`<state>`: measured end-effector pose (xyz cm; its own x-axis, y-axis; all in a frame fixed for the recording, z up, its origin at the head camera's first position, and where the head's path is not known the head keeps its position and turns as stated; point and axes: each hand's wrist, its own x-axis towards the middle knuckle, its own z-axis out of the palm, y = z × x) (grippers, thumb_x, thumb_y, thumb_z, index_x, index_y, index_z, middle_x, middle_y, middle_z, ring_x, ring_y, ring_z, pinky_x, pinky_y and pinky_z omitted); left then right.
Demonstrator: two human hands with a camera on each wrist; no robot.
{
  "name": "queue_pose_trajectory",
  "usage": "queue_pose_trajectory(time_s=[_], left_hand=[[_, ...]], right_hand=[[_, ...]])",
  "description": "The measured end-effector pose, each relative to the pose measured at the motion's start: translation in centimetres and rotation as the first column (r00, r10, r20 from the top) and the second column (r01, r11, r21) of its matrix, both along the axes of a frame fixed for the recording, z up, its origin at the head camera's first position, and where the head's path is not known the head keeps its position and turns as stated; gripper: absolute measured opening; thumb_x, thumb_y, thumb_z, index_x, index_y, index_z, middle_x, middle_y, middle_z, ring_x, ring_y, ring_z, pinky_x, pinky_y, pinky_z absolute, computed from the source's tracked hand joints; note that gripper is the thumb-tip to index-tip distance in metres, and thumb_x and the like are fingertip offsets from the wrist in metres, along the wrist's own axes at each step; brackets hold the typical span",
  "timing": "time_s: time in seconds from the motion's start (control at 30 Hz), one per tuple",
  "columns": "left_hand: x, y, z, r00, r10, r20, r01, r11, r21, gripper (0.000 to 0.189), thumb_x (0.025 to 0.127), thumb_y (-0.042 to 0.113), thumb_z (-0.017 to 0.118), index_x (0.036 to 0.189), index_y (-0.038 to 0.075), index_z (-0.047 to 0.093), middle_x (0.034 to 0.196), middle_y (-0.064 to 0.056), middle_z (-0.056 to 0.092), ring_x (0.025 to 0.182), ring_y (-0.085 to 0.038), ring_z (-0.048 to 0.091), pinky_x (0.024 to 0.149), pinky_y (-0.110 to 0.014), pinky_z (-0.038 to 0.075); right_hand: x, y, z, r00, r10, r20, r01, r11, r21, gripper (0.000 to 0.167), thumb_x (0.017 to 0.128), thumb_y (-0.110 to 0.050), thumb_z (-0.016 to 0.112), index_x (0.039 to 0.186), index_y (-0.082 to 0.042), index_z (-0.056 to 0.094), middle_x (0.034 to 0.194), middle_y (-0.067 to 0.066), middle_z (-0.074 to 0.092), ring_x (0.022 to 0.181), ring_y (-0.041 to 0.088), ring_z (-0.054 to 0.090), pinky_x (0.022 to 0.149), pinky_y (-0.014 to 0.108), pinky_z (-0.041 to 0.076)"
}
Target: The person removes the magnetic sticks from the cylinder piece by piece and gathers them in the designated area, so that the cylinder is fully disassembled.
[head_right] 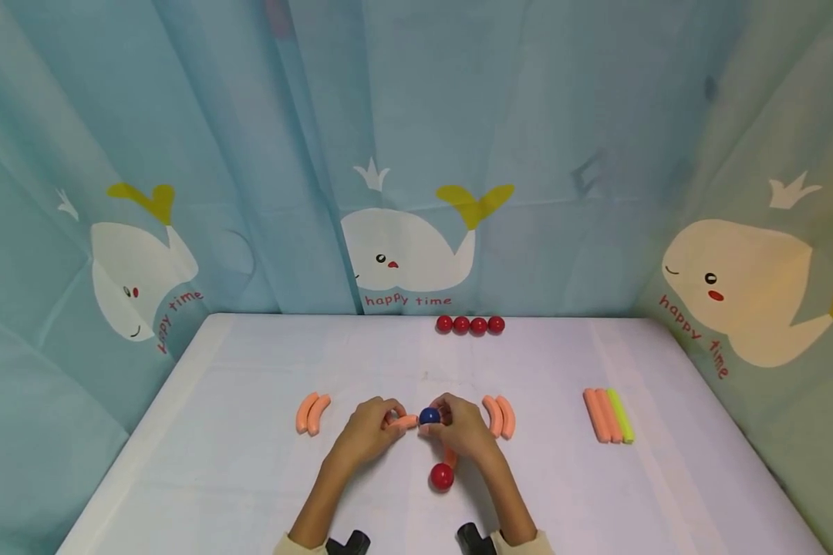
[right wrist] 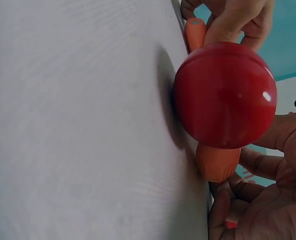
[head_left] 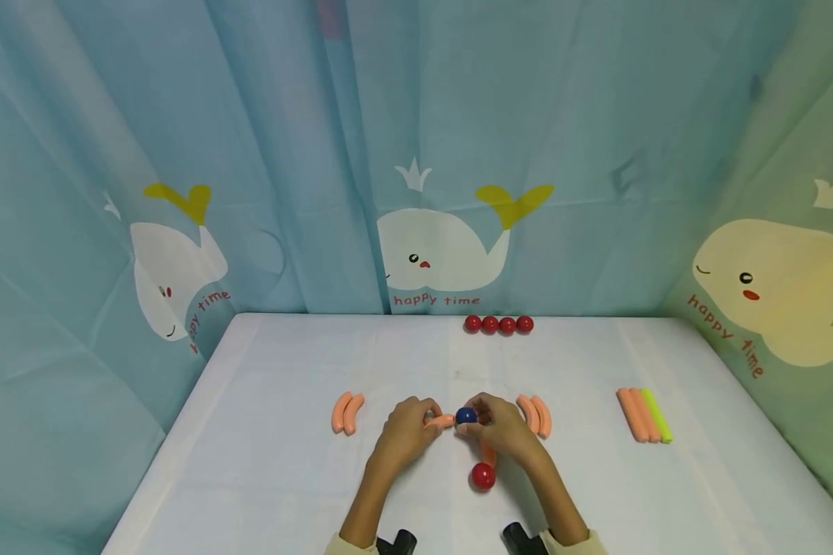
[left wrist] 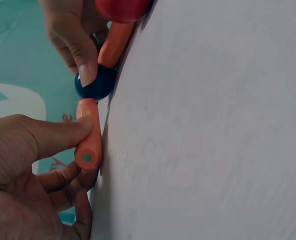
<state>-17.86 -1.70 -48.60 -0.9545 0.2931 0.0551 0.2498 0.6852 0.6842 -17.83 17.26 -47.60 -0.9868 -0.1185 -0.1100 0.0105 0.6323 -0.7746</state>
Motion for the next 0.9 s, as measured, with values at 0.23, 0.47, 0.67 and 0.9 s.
queue_pose_trajectory(time_s=[0.23,0.47,0.67,0.9], left_hand=[[-0.2,-0.5,-0.1,0.999,-0.033,0.013,0.033,0.998,0.046,0.015,0.087,0.012,0.072,0.101,0.007,0.070,0.084,-0.003,0.058,0.072,-0.008,0.047,0.062,-0.022,0.041],[0.0,-0.9,0.2,0.999,-0.036,0.039,0.033,0.998,0.056,0.015,0.089,0.012,0.069,0.103,0.008,0.068,0.084,0.000,0.059,0.073,-0.008,0.049,0.063,-0.023,0.043],[0.8,-1.6,1.2,0.994,-0.002,0.109,-0.012,0.992,0.128,0.014,0.090,0.013,0.066,0.103,0.008,0.067,0.084,0.000,0.065,0.073,-0.007,0.057,0.064,-0.024,0.048],[0.9,-4.5,4.0,0.975,0.204,0.084,-0.218,0.950,0.224,0.016,0.089,0.018,0.070,0.102,0.008,0.066,0.085,-0.002,0.065,0.070,-0.009,0.058,0.061,-0.025,0.049]], right_hand=[[-0.1,0.0,0.0,1.000,-0.001,0.014,0.001,1.000,-0.021,0.031,0.079,-0.014,0.081,0.103,-0.005,0.065,0.090,0.004,0.064,0.085,0.015,0.059,0.068,0.024,0.050],[-0.2,0.0,0.2,1.000,0.009,0.022,-0.008,1.000,-0.018,0.033,0.078,-0.016,0.082,0.104,-0.005,0.065,0.091,0.004,0.064,0.086,0.016,0.060,0.073,0.028,0.051],[-0.2,0.2,0.2,0.999,0.002,0.036,-0.002,1.000,-0.005,0.033,0.078,-0.017,0.082,0.104,-0.005,0.065,0.091,0.005,0.064,0.087,0.017,0.059,0.073,0.030,0.052],[-0.2,0.2,0.2,0.999,0.016,0.035,-0.016,1.000,0.005,0.036,0.079,-0.019,0.082,0.107,-0.005,0.064,0.092,0.005,0.063,0.087,0.017,0.057,0.073,0.030,0.051]])
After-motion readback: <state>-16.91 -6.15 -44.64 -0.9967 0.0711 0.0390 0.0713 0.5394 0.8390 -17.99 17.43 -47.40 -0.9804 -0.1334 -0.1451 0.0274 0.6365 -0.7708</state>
